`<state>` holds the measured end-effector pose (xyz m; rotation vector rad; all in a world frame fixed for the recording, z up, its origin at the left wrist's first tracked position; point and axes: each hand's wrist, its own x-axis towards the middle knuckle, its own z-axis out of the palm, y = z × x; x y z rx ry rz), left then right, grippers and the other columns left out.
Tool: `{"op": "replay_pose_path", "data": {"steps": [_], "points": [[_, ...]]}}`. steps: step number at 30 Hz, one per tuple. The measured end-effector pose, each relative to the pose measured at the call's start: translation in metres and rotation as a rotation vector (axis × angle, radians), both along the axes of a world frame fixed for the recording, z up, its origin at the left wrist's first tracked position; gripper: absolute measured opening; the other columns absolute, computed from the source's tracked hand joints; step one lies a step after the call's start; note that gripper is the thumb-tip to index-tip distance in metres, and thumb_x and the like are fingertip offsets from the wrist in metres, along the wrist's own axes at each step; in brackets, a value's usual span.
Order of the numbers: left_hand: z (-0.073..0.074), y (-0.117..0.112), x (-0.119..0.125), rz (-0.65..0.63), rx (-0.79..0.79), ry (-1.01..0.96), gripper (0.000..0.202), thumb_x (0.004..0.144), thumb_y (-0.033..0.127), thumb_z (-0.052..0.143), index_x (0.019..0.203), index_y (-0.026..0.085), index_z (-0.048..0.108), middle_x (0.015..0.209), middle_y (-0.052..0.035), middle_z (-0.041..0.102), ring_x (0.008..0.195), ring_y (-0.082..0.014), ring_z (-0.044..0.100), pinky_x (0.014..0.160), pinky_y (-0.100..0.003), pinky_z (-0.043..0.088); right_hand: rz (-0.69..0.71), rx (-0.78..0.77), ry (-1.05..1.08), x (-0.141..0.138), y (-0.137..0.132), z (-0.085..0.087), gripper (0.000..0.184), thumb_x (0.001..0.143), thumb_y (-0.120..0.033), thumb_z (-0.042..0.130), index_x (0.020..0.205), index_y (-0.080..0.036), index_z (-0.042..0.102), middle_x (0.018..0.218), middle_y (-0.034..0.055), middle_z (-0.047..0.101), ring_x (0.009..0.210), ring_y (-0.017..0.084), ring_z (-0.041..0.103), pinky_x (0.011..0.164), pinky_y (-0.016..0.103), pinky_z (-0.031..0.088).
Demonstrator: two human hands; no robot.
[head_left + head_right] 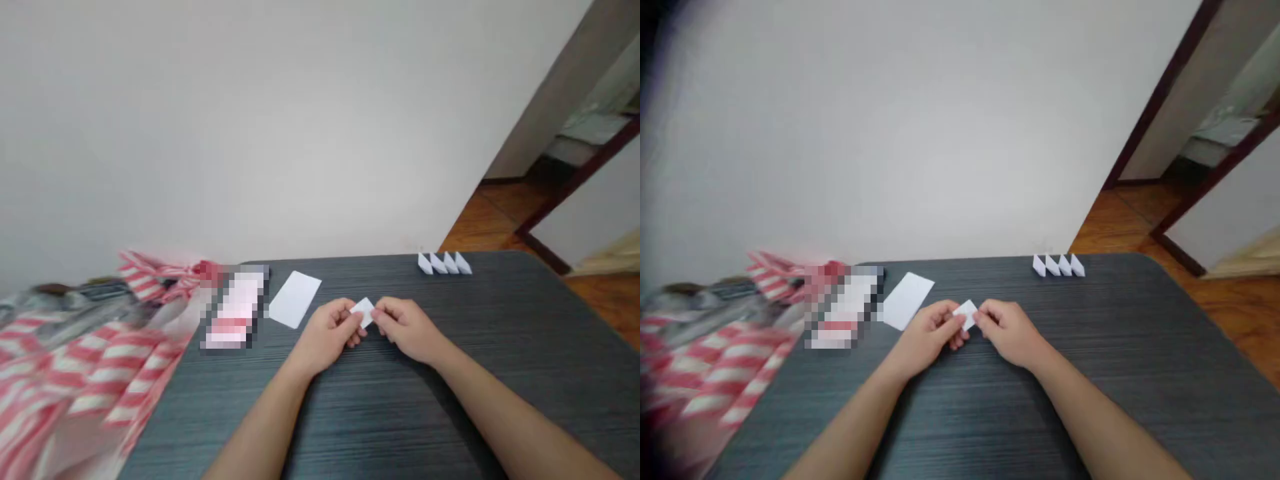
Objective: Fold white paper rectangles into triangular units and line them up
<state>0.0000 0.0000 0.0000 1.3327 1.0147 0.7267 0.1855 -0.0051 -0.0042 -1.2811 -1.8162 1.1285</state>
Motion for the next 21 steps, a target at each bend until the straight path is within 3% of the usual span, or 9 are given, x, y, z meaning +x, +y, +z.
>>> {"op": "replay_pose_path", "data": {"steps": [5, 9, 21], "points": [[0.004, -0.007, 0.004, -0.012, 0.050, 0.004, 0.022, 0.090, 0.035, 0.057, 0.099, 0.015, 0.060, 0.071, -0.0012, 0.067, 0.055, -0.0093, 0.057, 0.053, -0.020, 0.046, 0.004, 0.030, -0.027, 0.007, -0.003, 0.007, 0.029, 0.093, -0.025, 0.050, 0.065, -0.018, 0.052, 0.055, -0.0046, 0.051, 0.051, 0.010, 0.046, 0.052, 0.022, 0.035], [0.007, -0.004, 0.007, -0.046, 0.076, 0.000, 0.027, 0.092, 0.039, 0.053, 0.084, 0.015, 0.060, 0.071, -0.0021, 0.066, 0.054, -0.0086, 0.056, 0.053, -0.019, 0.046, 0.027, 0.048, -0.047, 0.011, -0.003, 0.010, 0.027, 0.093, -0.025, 0.051, 0.068, -0.018, 0.055, 0.057, -0.0044, 0.053, 0.051, 0.010, 0.047, 0.052, 0.022, 0.035], [0.003, 0.024, 0.007, -0.201, -0.080, 0.005, 0.032, 0.090, 0.044, 0.053, 0.080, 0.014, 0.058, 0.072, -0.0046, 0.069, 0.048, -0.0089, 0.058, 0.043, -0.018, 0.044, 0.016, 0.023, -0.022, 0.011, -0.002, 0.002, 0.026, 0.095, -0.025, 0.049, 0.071, -0.017, 0.057, 0.057, -0.0042, 0.053, 0.051, 0.010, 0.049, 0.052, 0.021, 0.037]]}}
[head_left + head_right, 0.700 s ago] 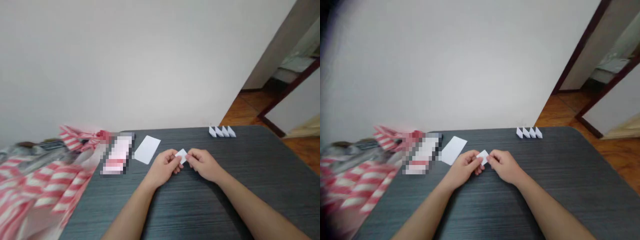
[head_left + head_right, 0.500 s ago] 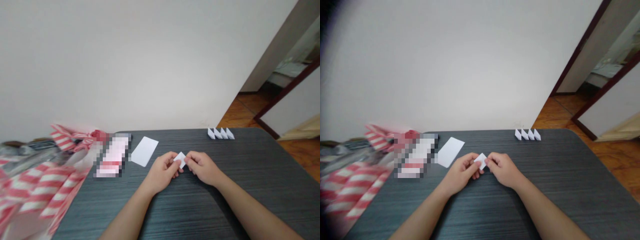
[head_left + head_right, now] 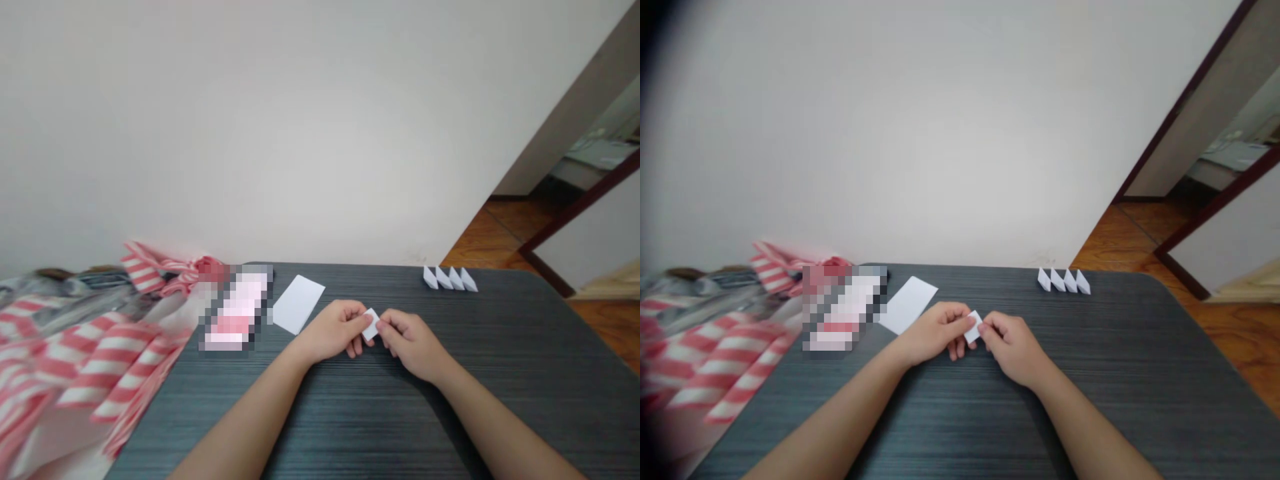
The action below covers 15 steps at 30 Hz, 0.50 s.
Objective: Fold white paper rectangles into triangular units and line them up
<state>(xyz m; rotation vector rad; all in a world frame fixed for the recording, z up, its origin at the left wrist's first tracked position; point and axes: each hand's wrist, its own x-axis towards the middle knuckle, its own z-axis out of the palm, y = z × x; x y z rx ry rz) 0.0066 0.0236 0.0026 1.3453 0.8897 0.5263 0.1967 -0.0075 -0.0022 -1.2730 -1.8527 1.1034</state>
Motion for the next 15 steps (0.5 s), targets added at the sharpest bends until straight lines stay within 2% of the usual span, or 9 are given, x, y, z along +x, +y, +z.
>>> {"op": "replay_pose_path", "data": {"steps": [6, 10, 15], "points": [[0.001, -0.007, -0.003, 0.042, 0.048, 0.006, 0.033, 0.092, 0.043, 0.052, 0.080, 0.013, 0.059, 0.072, -0.0044, 0.069, 0.049, -0.0072, 0.055, 0.044, -0.016, 0.043, -0.008, -0.006, 0.011, -0.002, -0.001, 0.003, 0.026, 0.094, -0.025, 0.049, 0.071, -0.017, 0.058, 0.055, -0.0049, 0.052, 0.050, 0.010, 0.048, 0.051, 0.021, 0.036], [0.003, -0.015, -0.004, 0.070, 0.098, 0.030, 0.032, 0.092, 0.043, 0.052, 0.081, 0.014, 0.061, 0.062, -0.0001, 0.062, 0.048, -0.0075, 0.053, 0.048, -0.017, 0.044, -0.003, 0.003, 0.011, -0.004, -0.001, 0.004, 0.026, 0.094, -0.024, 0.050, 0.071, -0.017, 0.060, 0.055, -0.0050, 0.051, 0.050, 0.009, 0.046, 0.051, 0.021, 0.035], [0.001, -0.020, -0.004, 0.089, 0.152, 0.084, 0.033, 0.092, 0.043, 0.052, 0.079, 0.015, 0.063, 0.068, -0.0025, 0.066, 0.050, -0.0083, 0.052, 0.047, -0.018, 0.040, 0.020, 0.040, 0.018, -0.004, -0.004, 0.006, 0.027, 0.093, -0.020, 0.051, 0.068, -0.017, 0.061, 0.056, -0.0050, 0.053, 0.051, 0.009, 0.046, 0.052, 0.021, 0.034]]}}
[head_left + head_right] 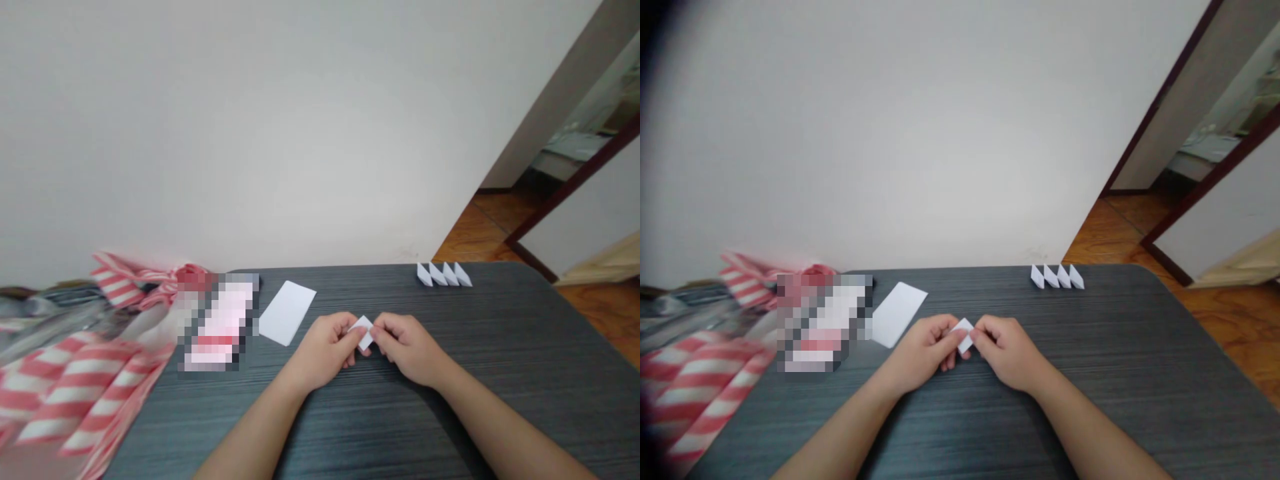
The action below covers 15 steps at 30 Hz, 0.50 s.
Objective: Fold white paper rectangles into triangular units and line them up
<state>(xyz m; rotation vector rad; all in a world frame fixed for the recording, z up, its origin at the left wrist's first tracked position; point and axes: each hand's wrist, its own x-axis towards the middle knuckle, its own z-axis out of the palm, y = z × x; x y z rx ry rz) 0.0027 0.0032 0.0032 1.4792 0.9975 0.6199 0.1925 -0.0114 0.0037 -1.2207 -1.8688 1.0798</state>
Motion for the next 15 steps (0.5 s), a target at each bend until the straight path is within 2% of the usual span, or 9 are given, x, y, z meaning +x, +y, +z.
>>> {"op": "replay_pose_path", "data": {"steps": [6, 15], "points": [[0.0008, -0.0016, -0.0003, 0.019, 0.035, 0.055, 0.037, 0.092, 0.045, 0.049, 0.076, 0.016, 0.064, 0.058, -0.0003, 0.061, 0.048, -0.0094, 0.051, 0.047, -0.019, 0.038, 0.005, -0.008, -0.009, 0.0010, -0.0004, 0.0037, 0.026, 0.093, -0.021, 0.051, 0.069, -0.017, 0.061, 0.057, -0.0050, 0.054, 0.051, 0.009, 0.047, 0.053, 0.021, 0.035], [0.0028, -0.0004, 0.0014, 0.038, -0.013, 0.009, 0.033, 0.090, 0.044, 0.052, 0.076, 0.015, 0.062, 0.069, -0.0028, 0.069, 0.048, -0.0090, 0.052, 0.046, -0.018, 0.039, -0.016, -0.066, 0.018, 0.0045, 0.0001, -0.0033, 0.026, 0.095, -0.023, 0.046, 0.072, -0.018, 0.058, 0.060, -0.0031, 0.058, 0.050, 0.009, 0.050, 0.052, 0.020, 0.038]]}}
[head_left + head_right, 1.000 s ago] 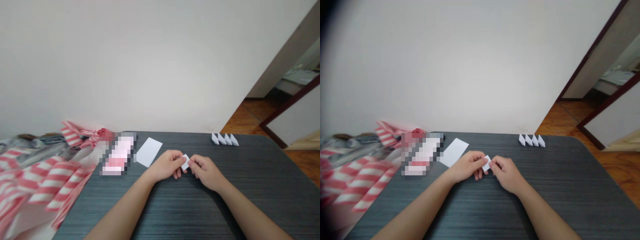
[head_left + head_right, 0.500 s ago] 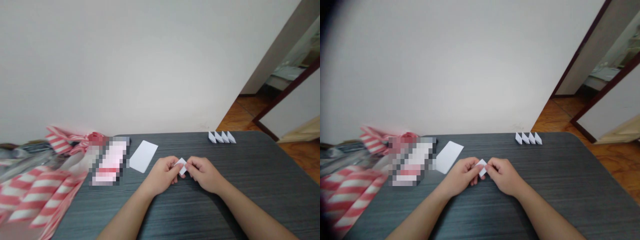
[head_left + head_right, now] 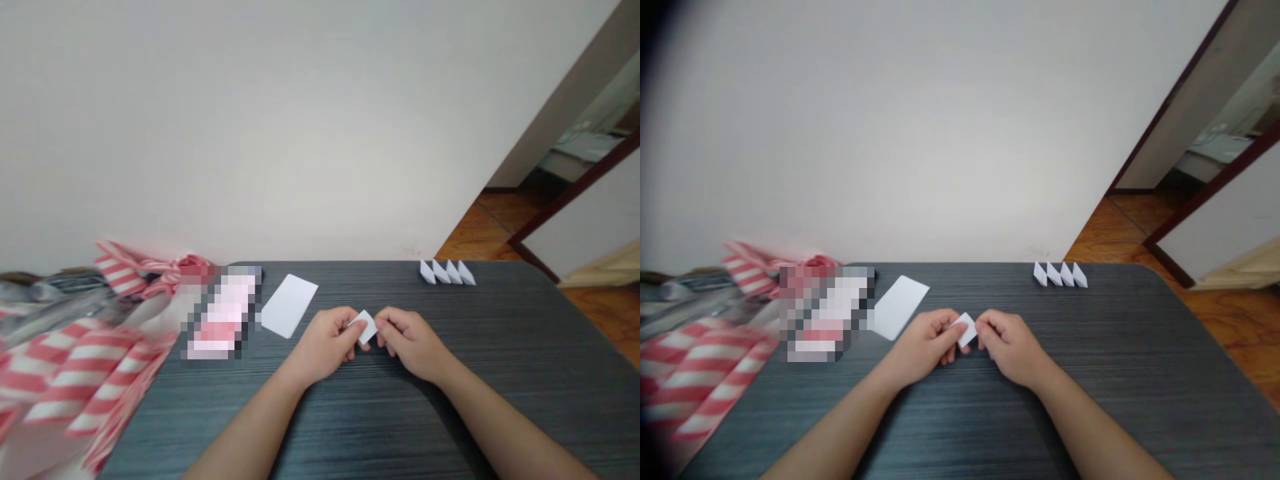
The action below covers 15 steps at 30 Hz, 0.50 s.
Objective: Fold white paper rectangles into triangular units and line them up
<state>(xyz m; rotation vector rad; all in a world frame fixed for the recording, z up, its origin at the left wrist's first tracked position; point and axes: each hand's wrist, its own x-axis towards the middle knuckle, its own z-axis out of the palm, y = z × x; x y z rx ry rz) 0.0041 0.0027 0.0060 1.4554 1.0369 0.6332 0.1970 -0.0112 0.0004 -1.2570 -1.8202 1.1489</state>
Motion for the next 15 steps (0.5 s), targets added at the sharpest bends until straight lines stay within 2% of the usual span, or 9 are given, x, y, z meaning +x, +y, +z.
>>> {"op": "replay_pose_path", "data": {"steps": [6, 12, 15], "points": [[0.000, 0.000, 0.000, -0.012, 0.004, 0.018, 0.032, 0.091, 0.042, 0.052, 0.076, 0.015, 0.063, 0.070, -0.0031, 0.069, 0.049, -0.0090, 0.052, 0.047, -0.018, 0.039, -0.005, 0.001, -0.030, 0.000, 0.001, 0.001, 0.023, 0.094, -0.022, 0.048, 0.073, -0.018, 0.057, 0.058, -0.0035, 0.056, 0.050, 0.010, 0.051, 0.052, 0.020, 0.039], [0.008, -0.001, 0.001, -0.028, 0.027, 0.070, 0.035, 0.091, 0.040, 0.050, 0.071, 0.015, 0.064, 0.060, -0.0011, 0.065, 0.046, -0.0087, 0.049, 0.047, -0.018, 0.037, -0.009, 0.034, -0.066, -0.001, 0.001, -0.001, 0.024, 0.093, -0.021, 0.049, 0.070, -0.019, 0.054, 0.056, -0.0049, 0.053, 0.049, 0.010, 0.048, 0.052, 0.021, 0.037], [0.010, -0.001, 0.001, -0.033, 0.025, 0.066, 0.033, 0.090, 0.037, 0.051, 0.070, 0.015, 0.063, 0.062, -0.0021, 0.067, 0.047, -0.0089, 0.051, 0.048, -0.019, 0.038, 0.007, 0.059, -0.078, -0.001, 0.001, -0.002, 0.024, 0.092, -0.022, 0.049, 0.069, -0.018, 0.055, 0.057, -0.0046, 0.053, 0.050, 0.010, 0.048, 0.053, 0.021, 0.036]]}}
